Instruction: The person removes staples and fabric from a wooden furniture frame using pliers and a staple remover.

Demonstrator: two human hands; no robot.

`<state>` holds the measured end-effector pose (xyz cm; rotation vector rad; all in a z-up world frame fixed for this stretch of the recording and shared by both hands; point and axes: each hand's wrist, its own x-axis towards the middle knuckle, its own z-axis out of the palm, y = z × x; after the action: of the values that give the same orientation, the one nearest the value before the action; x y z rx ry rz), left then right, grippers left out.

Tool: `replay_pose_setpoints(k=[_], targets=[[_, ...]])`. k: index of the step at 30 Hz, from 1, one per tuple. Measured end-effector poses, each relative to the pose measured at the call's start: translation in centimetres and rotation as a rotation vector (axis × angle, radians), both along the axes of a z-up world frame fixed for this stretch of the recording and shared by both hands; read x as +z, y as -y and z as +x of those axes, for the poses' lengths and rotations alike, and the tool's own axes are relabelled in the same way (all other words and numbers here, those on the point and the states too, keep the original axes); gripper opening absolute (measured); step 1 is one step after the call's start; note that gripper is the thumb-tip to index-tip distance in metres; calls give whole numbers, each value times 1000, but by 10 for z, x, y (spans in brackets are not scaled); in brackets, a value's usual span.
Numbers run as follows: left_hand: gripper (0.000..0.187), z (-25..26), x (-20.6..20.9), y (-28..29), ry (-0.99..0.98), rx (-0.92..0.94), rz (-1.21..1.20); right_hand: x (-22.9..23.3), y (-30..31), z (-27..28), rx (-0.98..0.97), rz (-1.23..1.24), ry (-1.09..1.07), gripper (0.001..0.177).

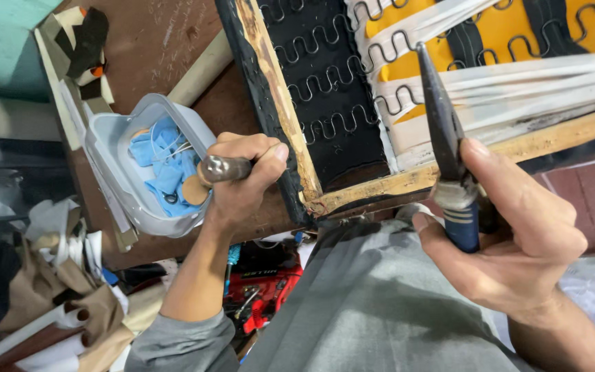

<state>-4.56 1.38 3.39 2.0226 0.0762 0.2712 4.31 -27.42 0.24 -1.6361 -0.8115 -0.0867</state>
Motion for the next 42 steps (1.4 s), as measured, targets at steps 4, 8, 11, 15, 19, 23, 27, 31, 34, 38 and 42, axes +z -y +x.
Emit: replay_pose_setpoints(k=[4,8,11,15,19,23,27,31,34,38,42], targets=[[38,6,-4,2,-59,-47,119,-3,0,0,-24,-32,-78,67],[34,10,-10,6,-99,-81,153,-2,-1,-4,-26,-66,-64,68],[32,15,-15,10,-106,-132,183,4,-2,-2,-4,-117,-72,67],[20,27,-26,26,-146,-240,130,27,12,1,-8,-180,54,59],[18,38,-31,30,-75,-362,203,36,3,6,171,-315,-21,64],[17,43,-32,31,-96,-368,182,36,3,15,90,-178,220,70],[11,19,-34,25,-83,-285,175,30,-8,3,168,-347,125,75],[20,-19,-69,-14,124,-90,130,24,-11,25,12,-29,231,66],[30,-105,-108,-71,373,249,-642,17,-5,15,8,58,76,69],[42,-123,-162,-103,694,493,-1180,18,-2,18,61,28,-11,69],[43,-116,-112,-84,640,497,-979,13,-6,10,95,5,-62,69]])
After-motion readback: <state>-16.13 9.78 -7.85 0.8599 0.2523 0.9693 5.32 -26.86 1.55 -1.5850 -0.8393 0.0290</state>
